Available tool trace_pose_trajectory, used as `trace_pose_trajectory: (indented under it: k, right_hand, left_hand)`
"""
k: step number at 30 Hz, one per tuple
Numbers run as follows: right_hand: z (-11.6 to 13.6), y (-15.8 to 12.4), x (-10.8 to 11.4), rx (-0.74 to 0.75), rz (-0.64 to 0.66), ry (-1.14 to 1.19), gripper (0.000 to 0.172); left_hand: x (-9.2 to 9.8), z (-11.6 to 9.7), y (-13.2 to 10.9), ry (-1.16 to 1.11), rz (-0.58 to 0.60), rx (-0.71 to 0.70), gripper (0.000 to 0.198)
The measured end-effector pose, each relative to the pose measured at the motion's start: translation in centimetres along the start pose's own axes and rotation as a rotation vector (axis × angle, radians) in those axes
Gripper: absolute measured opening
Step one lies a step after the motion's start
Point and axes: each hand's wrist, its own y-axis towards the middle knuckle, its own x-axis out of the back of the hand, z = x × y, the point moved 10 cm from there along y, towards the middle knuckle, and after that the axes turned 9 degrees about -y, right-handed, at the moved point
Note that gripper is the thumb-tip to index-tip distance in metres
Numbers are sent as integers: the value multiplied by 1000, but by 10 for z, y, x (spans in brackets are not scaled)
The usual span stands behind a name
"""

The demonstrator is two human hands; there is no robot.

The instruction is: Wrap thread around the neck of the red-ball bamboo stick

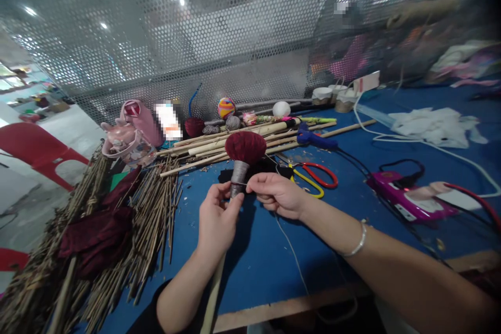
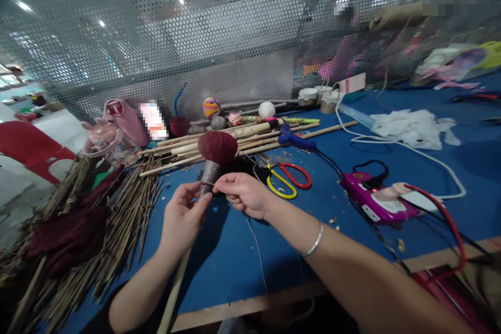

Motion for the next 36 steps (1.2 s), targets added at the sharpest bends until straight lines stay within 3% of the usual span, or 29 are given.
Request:
trace_pose_trajectory:
  k: [6, 10, 13, 15, 18, 21, 25, 30, 36]
  right_hand:
    - [-2, 4, 5, 7, -56, -129, 26]
    - [1, 5, -2, 31, 15, -92, 30]
    - [3, 6, -7, 60, 67, -64, 35]
    - [1, 8, -2, 50, 3, -79, 29]
    - [-6, 8, 11, -1, -169, -153, 26]
    - [-7, 7, 10, -9, -218, -192, 24]
    - [-2, 8, 5, 60, -205, -197, 29]
    - [14, 6, 4, 176, -159, -247, 34]
    - [27, -3, 9, 190, -181, -382, 29]
  left_hand:
    - [-4, -1, -2, -89, 34, 58, 32]
    - [-13, 2, -6, -252, 89, 136, 33]
    - [-26, 10, -6, -373, 201, 228, 28]
    - [-35, 25, -7, -382, 272, 348, 28]
    - [-34, 50, -9, -258, 248, 518, 34]
    - [-18, 38, -1, -24, 113, 301, 39]
    - [-14, 10, -2, 171, 75, 27, 39]
    - [-11, 4, -3, 67, 60, 60, 31]
    - [-8, 5, 2, -101, 75, 104, 35]
